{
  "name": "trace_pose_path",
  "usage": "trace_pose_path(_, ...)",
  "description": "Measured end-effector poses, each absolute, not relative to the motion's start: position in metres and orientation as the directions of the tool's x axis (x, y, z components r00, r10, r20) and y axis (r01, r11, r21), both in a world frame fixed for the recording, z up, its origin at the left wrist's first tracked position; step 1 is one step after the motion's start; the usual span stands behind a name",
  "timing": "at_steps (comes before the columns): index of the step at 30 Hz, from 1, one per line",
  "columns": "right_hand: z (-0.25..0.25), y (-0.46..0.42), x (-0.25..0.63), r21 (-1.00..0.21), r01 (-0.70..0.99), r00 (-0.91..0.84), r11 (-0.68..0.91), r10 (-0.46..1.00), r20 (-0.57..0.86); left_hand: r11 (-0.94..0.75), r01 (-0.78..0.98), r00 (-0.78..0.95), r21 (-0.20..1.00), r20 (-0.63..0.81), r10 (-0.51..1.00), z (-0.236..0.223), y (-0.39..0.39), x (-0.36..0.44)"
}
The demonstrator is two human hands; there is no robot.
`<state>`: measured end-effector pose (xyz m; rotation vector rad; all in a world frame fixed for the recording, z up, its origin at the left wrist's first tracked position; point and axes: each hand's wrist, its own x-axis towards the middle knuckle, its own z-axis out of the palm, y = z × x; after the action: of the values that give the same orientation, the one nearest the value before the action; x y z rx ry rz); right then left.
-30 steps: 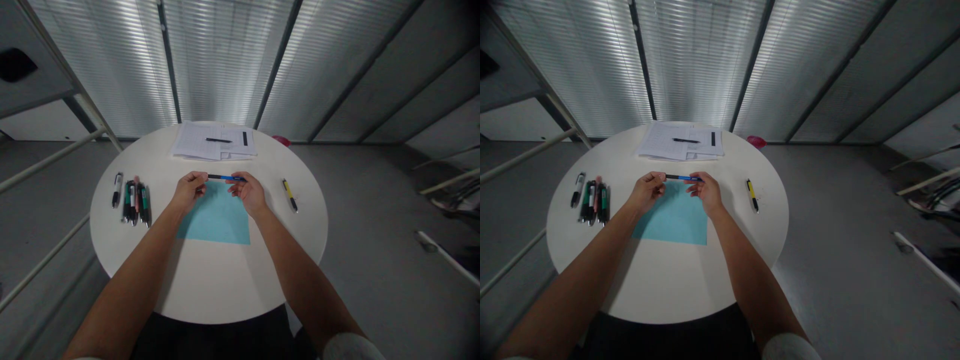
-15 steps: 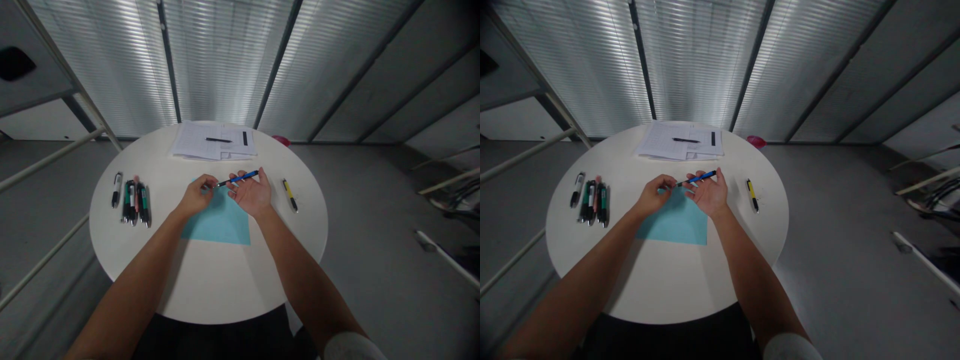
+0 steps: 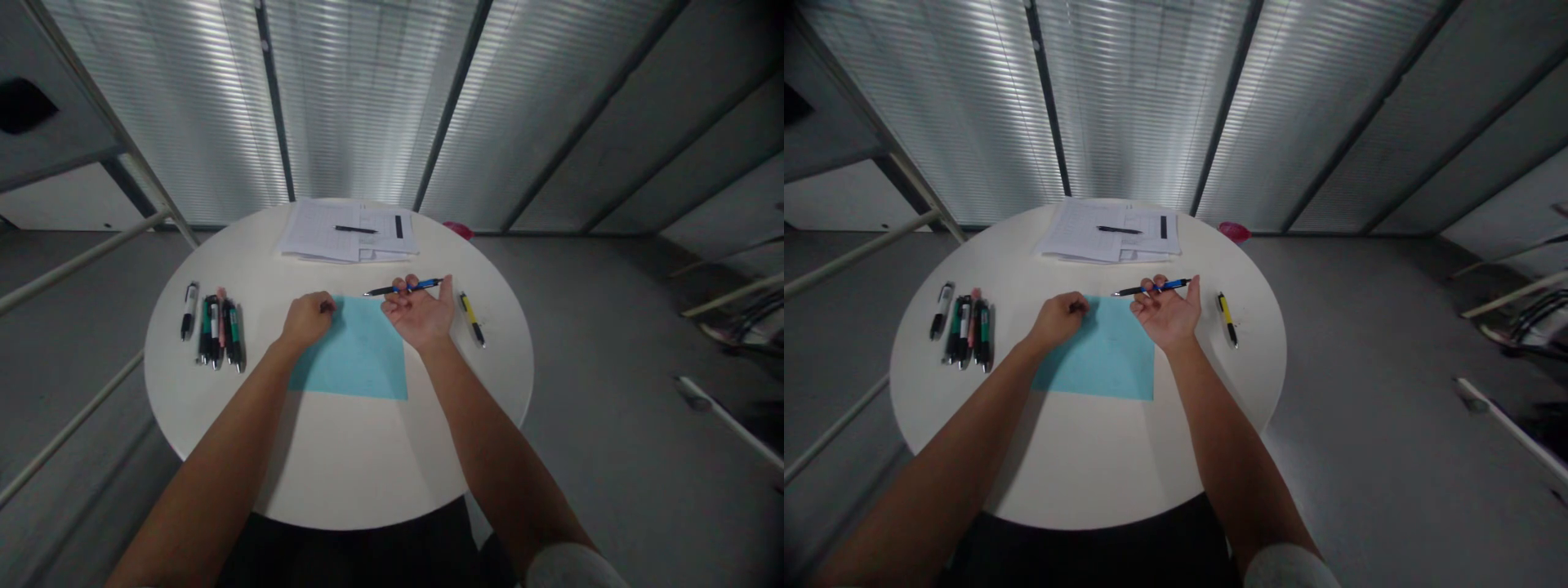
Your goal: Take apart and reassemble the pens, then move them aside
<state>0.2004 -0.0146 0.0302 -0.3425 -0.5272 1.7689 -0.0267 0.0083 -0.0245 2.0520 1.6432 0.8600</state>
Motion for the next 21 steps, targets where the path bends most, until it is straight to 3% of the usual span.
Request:
trace_pose_path(13,0.0328,-0.0156,0.2008,-0.506,-0.837,-0.254,-0.208,0.967,0.023,-0.23,0.792,0.153,0.566,0.181,0.971,-0.0171,0.0072,-0.0247)
trace_pose_path(21,0.0294,-0.011,0.2019,-0.69,-0.714,-0.126,-0.117,0.991,-0.038,-0.239,0.782,0.15,0.575,0.198,0.969,-0.0181,0.0068,-0.0248)
